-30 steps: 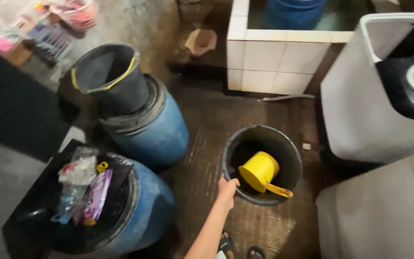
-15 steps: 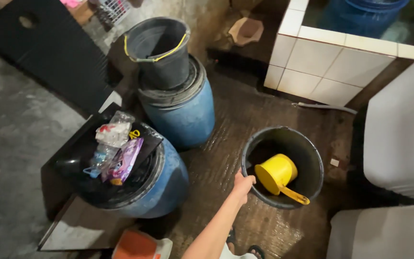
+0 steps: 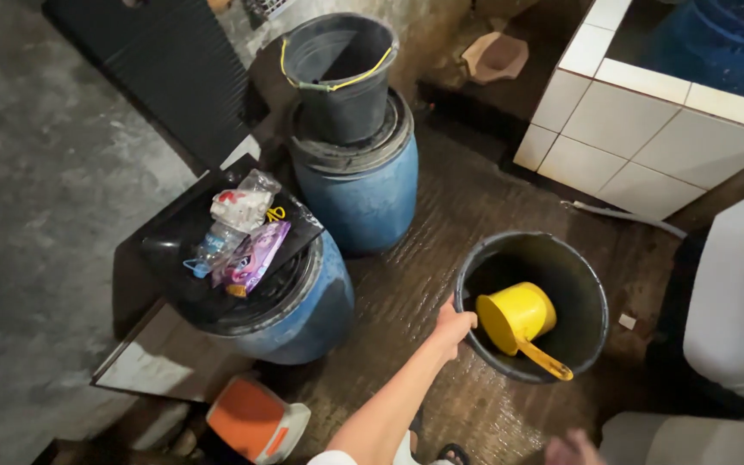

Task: Cleaning a black bucket in a bathroom using a yellow scoop to pour water and a sponge to scrub.

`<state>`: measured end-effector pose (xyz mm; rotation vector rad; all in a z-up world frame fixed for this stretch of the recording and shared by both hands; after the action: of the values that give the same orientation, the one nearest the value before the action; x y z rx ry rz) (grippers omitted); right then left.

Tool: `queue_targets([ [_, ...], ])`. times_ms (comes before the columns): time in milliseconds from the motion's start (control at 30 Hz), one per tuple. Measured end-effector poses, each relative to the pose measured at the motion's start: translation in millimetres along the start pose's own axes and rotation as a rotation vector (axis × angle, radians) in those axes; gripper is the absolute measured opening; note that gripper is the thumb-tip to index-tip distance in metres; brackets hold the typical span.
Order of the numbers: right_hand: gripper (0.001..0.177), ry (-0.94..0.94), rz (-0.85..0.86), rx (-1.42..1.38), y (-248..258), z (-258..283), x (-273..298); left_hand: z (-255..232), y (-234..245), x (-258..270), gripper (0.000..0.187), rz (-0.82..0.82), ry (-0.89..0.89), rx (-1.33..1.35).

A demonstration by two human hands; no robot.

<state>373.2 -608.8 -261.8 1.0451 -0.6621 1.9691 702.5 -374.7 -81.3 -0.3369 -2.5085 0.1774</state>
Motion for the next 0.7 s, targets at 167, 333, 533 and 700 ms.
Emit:
queue_targets([
  [167, 0.054, 0.235, 0.044, -0.016, -114, 124, 100, 2, 4, -11, 0.06, 0.04, -0.033, -0.056],
  [333, 0.037, 0.399, 0.138, 0.01, -150, 154, 93, 4, 7, -37, 0.05, 0.066, 0.006, 0.002],
  [533, 0.025, 0.463, 0.179, 0.049, -180, 156, 111, -3, 16, -63, 0.048, 0.135, -0.038, 0.003],
  [700, 0.022, 0.466, 0.079, 0.017, -171, 159, 104, -18, 2, -64, 0.046, 0.224, 0.045, -0.075],
])
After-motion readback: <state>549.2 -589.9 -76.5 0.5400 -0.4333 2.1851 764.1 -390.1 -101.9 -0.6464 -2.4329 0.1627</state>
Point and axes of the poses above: each hand's wrist, its own x-axis away from the middle knuckle, its own y-axis out of the back of the hand, z = x × y, the point moved 3 cm from there along -x, towards the middle knuckle, and after that the axes turned 2 degrees about y, right-handed, at the moved point
